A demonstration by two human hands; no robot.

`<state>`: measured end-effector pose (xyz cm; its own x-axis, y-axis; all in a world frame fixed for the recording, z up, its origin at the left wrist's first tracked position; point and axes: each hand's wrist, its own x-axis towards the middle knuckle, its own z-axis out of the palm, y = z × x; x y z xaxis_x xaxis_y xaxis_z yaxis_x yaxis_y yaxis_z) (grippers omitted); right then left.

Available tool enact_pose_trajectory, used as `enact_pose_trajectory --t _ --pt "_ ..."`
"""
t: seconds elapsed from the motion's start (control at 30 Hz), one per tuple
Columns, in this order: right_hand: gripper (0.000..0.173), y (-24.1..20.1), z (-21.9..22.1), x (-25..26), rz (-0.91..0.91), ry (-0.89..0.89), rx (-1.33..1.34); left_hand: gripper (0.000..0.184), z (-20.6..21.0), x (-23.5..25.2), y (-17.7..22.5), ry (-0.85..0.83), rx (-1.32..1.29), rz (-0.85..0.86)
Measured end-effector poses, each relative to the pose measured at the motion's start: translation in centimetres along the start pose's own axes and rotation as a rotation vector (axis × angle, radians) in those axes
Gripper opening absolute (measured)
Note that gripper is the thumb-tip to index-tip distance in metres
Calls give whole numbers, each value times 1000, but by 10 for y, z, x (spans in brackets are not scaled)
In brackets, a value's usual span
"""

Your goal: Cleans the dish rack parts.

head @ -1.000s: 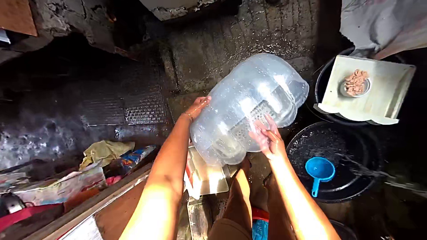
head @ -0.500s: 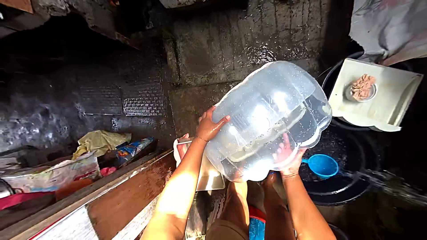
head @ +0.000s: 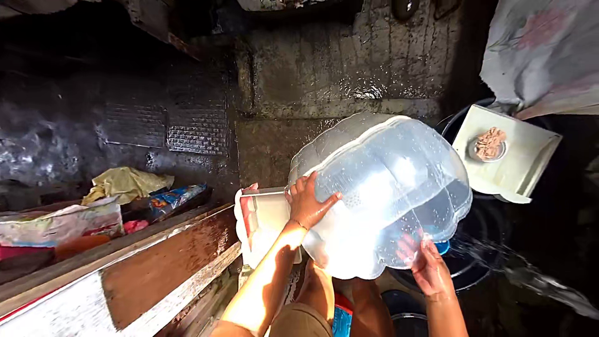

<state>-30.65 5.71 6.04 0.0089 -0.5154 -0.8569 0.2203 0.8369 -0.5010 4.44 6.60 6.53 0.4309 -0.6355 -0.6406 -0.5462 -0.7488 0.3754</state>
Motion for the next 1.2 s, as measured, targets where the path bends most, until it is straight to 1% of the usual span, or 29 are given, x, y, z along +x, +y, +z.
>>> enact_pose_trajectory --t 0.03,0.07,0.2,0.23,0.3,0.37,0.4,0.47,0.5,0.6,0.7,0.77,0.83,0.9,0.97,1.03,1.13,1.17,1.2 --pt "35 4 -8 -3 2 76 1 108 8 -11 4 -1 16 -10" --pt "31 9 -19 -6 5 116 13 110 16 -22 8 -11 26 -26" --pt "26 26 -60 -8 6 177 102 105 34 -55 26 -168 82 -50" --pt "25 31 -68 -8 -3 186 132 104 38 -64 27 -156 105 -24" --pt "25 40 -80 -5 -21 180 182 101 52 -79 17 18 100 83" --pt "25 48 -87 -1 -27 173 221 81 59 -79 -3 183 -7 176" --pt "24 52 -91 3 -30 164 236 77 58 -72 -12 215 -49 178" --pt "24 56 -94 11 -34 154 245 88 44 -47 -22 108 -91 70" --pt "24 58 -95 14 -29 151 243 90 37 -32 -27 56 -103 16" --pt "23 61 -101 15 -35 120 266 75 29 29 -48 30 -237 -24" --pt "17 63 -109 15 -43 103 250 78 30 105 -69 -63 -451 -81" --pt "16 65 -111 16 -48 99 238 76 38 160 -86 -89 -418 -117" --pt "20 66 -113 17 -48 99 236 74 50 215 -104 -81 -296 -125" --pt "20 66 -113 14 -32 107 236 76 64 265 -121 -81 -166 -106" --pt "21 66 -115 13 -17 120 244 78 75 303 -126 -130 -104 -100" --pt "14 65 -112 12 -21 149 233 77 83 329 -122 -226 -123 -92" --pt "24 59 -87 8 -62 252 212 76 91 343 -109 -344 -126 -85" --pt "30 55 -77 8 -100 242 178 78 94 347 -110 -348 -120 -103" --pt "30 52 -78 11 -149 195 181 79 94 349 -110 -326 -138 -119"
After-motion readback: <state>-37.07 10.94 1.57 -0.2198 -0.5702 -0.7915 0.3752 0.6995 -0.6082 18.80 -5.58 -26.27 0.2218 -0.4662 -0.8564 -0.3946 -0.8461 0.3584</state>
